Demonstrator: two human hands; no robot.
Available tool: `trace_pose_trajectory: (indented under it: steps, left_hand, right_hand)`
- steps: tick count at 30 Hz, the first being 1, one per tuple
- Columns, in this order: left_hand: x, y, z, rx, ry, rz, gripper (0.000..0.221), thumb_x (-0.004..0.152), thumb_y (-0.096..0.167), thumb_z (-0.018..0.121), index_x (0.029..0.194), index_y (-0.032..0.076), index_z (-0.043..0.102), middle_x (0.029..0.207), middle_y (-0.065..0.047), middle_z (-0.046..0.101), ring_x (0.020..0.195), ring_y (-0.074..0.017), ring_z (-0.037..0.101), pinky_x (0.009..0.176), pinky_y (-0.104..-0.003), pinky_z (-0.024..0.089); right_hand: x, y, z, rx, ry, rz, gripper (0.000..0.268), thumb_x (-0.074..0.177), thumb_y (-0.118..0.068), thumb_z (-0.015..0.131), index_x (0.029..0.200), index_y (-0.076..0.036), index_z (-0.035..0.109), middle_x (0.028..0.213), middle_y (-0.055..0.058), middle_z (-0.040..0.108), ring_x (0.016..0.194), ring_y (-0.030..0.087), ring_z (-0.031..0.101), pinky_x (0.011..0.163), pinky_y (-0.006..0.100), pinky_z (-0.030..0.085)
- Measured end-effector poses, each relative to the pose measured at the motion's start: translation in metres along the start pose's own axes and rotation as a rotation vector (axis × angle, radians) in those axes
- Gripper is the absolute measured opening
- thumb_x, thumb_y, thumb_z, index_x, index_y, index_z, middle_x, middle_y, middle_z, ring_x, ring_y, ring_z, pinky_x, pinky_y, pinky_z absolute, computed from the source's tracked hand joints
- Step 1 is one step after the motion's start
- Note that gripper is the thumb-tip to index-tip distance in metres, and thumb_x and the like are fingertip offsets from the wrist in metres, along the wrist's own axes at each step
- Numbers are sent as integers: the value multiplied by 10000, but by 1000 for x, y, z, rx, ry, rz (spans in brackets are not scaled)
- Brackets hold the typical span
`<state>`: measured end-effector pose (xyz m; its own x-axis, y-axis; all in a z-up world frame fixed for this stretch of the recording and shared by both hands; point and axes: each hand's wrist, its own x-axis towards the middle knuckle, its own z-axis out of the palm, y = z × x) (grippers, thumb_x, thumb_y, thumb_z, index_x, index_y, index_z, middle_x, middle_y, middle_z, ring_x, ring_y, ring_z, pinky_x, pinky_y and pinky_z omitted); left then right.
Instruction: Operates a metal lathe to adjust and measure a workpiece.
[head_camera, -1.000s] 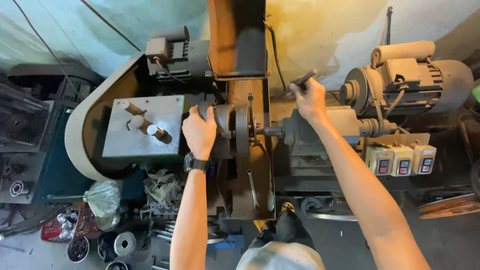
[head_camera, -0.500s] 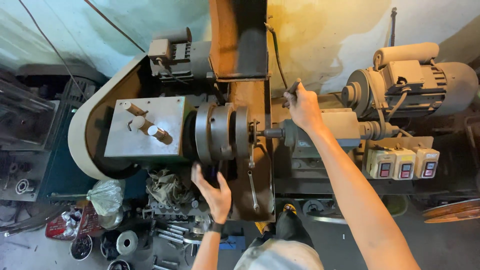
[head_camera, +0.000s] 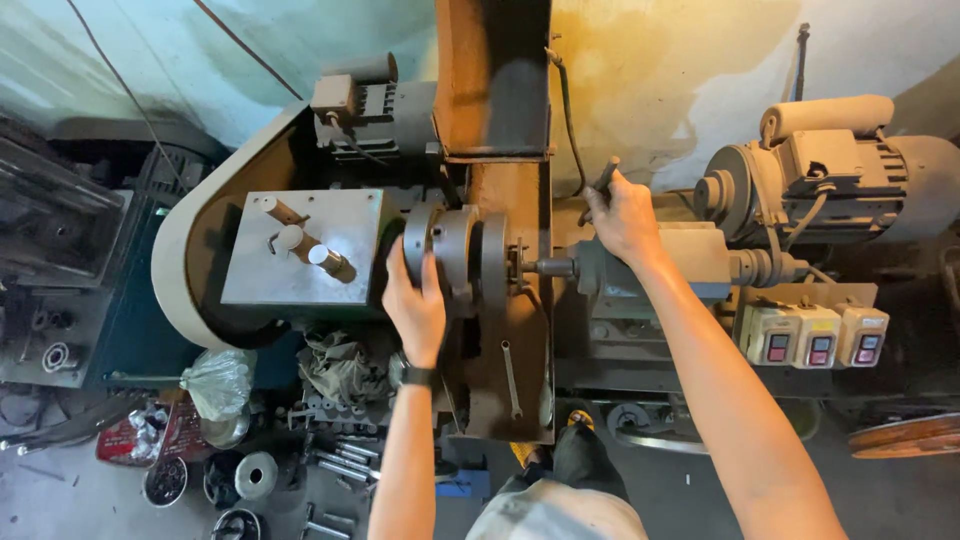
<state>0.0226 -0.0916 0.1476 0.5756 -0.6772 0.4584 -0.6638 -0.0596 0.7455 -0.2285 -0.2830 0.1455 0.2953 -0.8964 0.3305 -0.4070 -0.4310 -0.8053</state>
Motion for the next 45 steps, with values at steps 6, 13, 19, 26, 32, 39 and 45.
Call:
trace_pose_trajectory:
  steps: [6, 13, 19, 26, 32, 39, 45]
  left_hand:
    - [-124, -94, 21, -200, 77, -123, 548, 992, 53, 630, 1498, 7, 424, 1294, -248, 670, 1161, -378, 682, 1006, -440, 522]
    - [-40, -7, -14, 6, 174, 185, 609, 959, 78, 683, 1471, -76, 390, 1472, -285, 477, 1370, -424, 478, 1170, -483, 393]
    - [88, -16, 31, 215, -238, 168, 487, 960, 243, 672, 1294, -96, 570, 1335, -336, 590, 1192, -491, 578, 981, -500, 491]
    - [114, -30, 58, 543, -473, -160, 455, 943, 402, 657, 928, -45, 745, 985, -308, 706, 946, -483, 694, 842, -524, 570]
    - [113, -13, 45, 498, -437, -234, 497, 888, 445, 697, 922, -49, 740, 1006, -316, 699, 953, -490, 684, 834, -533, 559]
    - [115, -1, 40, 510, -498, -266, 529, 897, 479, 693, 954, -43, 748, 1016, -312, 714, 975, -475, 698, 861, -517, 571]
    - [116, 0, 41, 519, -469, -275, 537, 871, 485, 714, 977, -41, 743, 1041, -311, 703, 988, -480, 686, 855, -523, 561]
  right_hand:
    - [-1, -7, 1, -47, -1, 40, 102, 984, -60, 683, 1057, -1, 640, 758, 193, 705, 676, 302, 732, 609, 413, 532]
    - [-2, 7, 7, -121, -9, -16, 139, 992, -93, 716, 1038, 11, 636, 771, 212, 683, 698, 346, 704, 620, 439, 518]
    - [0, 2, 5, 46, -17, 108, 115, 1012, -96, 656, 1038, 6, 609, 766, 150, 702, 676, 221, 741, 604, 366, 563]
    - [32, -36, 31, 359, 37, 232, 191, 1054, -171, 609, 979, 3, 588, 844, 130, 738, 643, 145, 670, 557, 340, 545]
    - [64, -39, 78, 127, -181, 250, 303, 1034, -230, 637, 904, 39, 583, 737, 135, 714, 575, 152, 688, 510, 335, 546]
    - [59, -43, 84, 102, -356, 375, 308, 1020, -258, 633, 924, 34, 614, 669, 109, 688, 543, 161, 677, 476, 342, 545]
    - [61, -41, 76, 185, -290, 376, 247, 1025, -202, 634, 948, 31, 616, 691, 103, 686, 550, 182, 683, 480, 353, 559]
